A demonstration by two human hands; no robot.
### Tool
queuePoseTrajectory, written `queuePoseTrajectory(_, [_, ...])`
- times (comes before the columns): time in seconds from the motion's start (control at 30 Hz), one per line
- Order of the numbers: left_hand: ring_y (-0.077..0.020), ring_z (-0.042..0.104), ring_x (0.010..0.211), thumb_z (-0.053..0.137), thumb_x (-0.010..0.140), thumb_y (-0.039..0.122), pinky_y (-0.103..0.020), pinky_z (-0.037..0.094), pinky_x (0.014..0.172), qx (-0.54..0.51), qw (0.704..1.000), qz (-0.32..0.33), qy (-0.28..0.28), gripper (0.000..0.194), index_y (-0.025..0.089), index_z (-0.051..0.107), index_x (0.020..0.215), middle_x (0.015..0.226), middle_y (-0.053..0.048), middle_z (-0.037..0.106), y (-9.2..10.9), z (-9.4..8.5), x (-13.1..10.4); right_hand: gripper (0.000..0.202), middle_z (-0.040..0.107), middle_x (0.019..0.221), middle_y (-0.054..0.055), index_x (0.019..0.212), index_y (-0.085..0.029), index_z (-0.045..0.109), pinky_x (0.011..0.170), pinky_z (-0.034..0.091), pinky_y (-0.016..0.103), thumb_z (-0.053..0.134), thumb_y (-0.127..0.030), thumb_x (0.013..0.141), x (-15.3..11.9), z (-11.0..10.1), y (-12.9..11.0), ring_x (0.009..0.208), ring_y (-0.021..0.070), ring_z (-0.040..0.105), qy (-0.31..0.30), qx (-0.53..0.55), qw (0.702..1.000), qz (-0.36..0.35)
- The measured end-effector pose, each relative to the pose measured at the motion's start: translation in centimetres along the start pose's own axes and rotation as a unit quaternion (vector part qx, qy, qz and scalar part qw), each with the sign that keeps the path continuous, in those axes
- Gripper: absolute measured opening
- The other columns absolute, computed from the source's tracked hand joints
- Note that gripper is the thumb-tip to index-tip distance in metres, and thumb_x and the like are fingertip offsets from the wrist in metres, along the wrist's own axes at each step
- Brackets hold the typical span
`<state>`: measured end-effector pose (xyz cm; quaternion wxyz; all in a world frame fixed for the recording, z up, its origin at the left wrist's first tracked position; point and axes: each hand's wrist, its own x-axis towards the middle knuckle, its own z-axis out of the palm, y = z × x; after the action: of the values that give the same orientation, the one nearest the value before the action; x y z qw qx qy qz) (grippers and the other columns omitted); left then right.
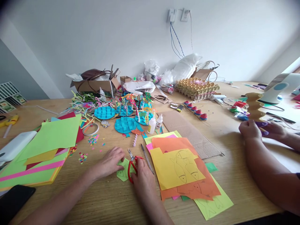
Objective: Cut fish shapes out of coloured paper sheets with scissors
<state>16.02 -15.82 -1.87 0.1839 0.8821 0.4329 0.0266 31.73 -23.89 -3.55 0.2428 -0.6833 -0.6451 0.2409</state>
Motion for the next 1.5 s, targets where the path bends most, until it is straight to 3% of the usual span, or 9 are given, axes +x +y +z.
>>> queuePoseTrajectory(0.13, [-0.0230,0.048,0.098,0.062,0.070,0.023,-0.033,0.037,0.081,-0.004,1.000,0.004,-0.006,0.026,0.020,0.056,0.095,0.099,-0.005,0.057,0.1,-0.1,0.1,0.033,0.062,0.107,0.011,0.098,-0.018,0.050,0.077,0.044,0.028,0.045,-0.004,0.069,-0.1,0.0,-0.3,0.094,0.0212,0.059,0.003,0.002,1.000,-0.004])
queuePoseTrajectory(0.4, [-0.0243,0.050,0.094,0.060,0.068,0.020,-0.033,0.038,0.077,-0.026,0.999,0.005,-0.026,0.010,0.020,0.056,0.077,0.090,-0.004,0.058,0.4,-0.7,0.3,0.033,0.064,0.099,0.011,0.099,-0.017,0.050,0.075,0.045,0.028,0.045,-0.005,0.069,-0.3,-0.1,-0.3,0.091,0.0219,0.060,0.012,0.008,1.000,-0.005])
queuePoseTrajectory(0.7, [-0.0233,0.061,0.087,0.058,0.065,0.011,-0.028,0.041,0.070,-0.111,0.992,-0.010,-0.051,0.030,0.025,0.056,0.091,0.092,-0.001,0.066,0.7,0.1,0.4,0.027,0.065,0.099,0.010,0.095,-0.018,0.051,0.072,0.045,0.027,0.047,-0.006,0.071,-0.4,0.3,-0.1,0.088,0.0214,0.061,0.029,0.031,0.999,-0.005])
queuePoseTrajectory(0.93, [-0.0163,0.059,0.073,0.055,0.065,0.007,-0.022,0.039,0.060,-0.188,0.981,-0.054,-0.006,0.033,0.025,0.058,0.092,0.074,0.003,0.063,-0.3,0.3,0.3,0.020,0.065,0.090,0.007,0.096,-0.018,0.052,0.069,0.046,0.024,0.046,-0.013,0.077,-0.2,0.0,-0.2,0.080,0.0185,0.061,0.059,0.078,0.995,-0.010])
queuePoseTrajectory(1.13, [-0.0124,0.055,0.065,0.046,0.069,0.004,-0.021,0.041,0.058,-0.248,0.956,-0.130,0.089,0.054,0.020,0.042,0.120,0.072,0.004,0.057,-3.0,0.0,1.3,0.014,0.061,0.072,0.003,0.090,-0.019,0.052,0.059,0.046,0.025,0.042,-0.018,0.081,-0.1,-0.2,-0.3,0.063,0.0172,0.057,0.087,0.139,0.986,-0.014])
queuePoseTrajectory(1.23, [-0.0157,0.058,0.080,0.046,0.067,0.001,-0.028,0.044,0.073,-0.272,0.943,-0.144,0.125,0.057,0.021,0.042,0.121,0.084,0.000,0.061,-3.8,0.0,1.8,0.010,0.060,0.070,0.003,0.084,-0.019,0.050,0.056,0.044,0.024,0.041,-0.019,0.081,-0.2,0.1,-0.3,0.062,0.0169,0.056,0.086,0.138,0.987,-0.015])
queuePoseTrajectory(1.33, [-0.0218,0.046,0.112,0.050,0.063,0.000,-0.038,0.032,0.097,-0.303,0.930,-0.132,0.160,0.057,0.024,0.050,0.115,0.111,-0.004,0.056,-3.5,-0.3,1.9,0.008,0.063,0.075,0.004,0.083,-0.019,0.050,0.056,0.044,0.024,0.044,-0.019,0.077,-0.4,-0.4,0.0,0.061,0.0163,0.057,0.091,0.138,0.986,-0.012])
queuePoseTrajectory(1.43, [-0.0241,0.026,0.128,0.054,0.063,0.003,-0.042,0.018,0.106,-0.366,0.908,-0.107,0.175,0.055,0.025,0.053,0.113,0.128,-0.005,0.044,-2.1,-0.7,1.5,0.012,0.065,0.075,0.004,0.085,-0.019,0.052,0.056,0.044,0.024,0.046,-0.021,0.075,-0.6,-2.7,1.1,0.061,0.0166,0.058,0.107,0.118,0.987,0.010])
queuePoseTrajectory(1.5, [-0.0246,0.030,0.125,0.054,0.066,0.007,-0.044,0.023,0.104,-0.429,0.884,-0.100,0.154,0.049,0.025,0.053,0.112,0.126,-0.006,0.046,-0.6,-0.8,1.2,0.015,0.064,0.069,0.003,0.087,-0.019,0.054,0.052,0.043,0.024,0.045,-0.024,0.076,-0.8,-4.9,2.6,0.057,0.0170,0.057,0.123,0.076,0.988,0.062])
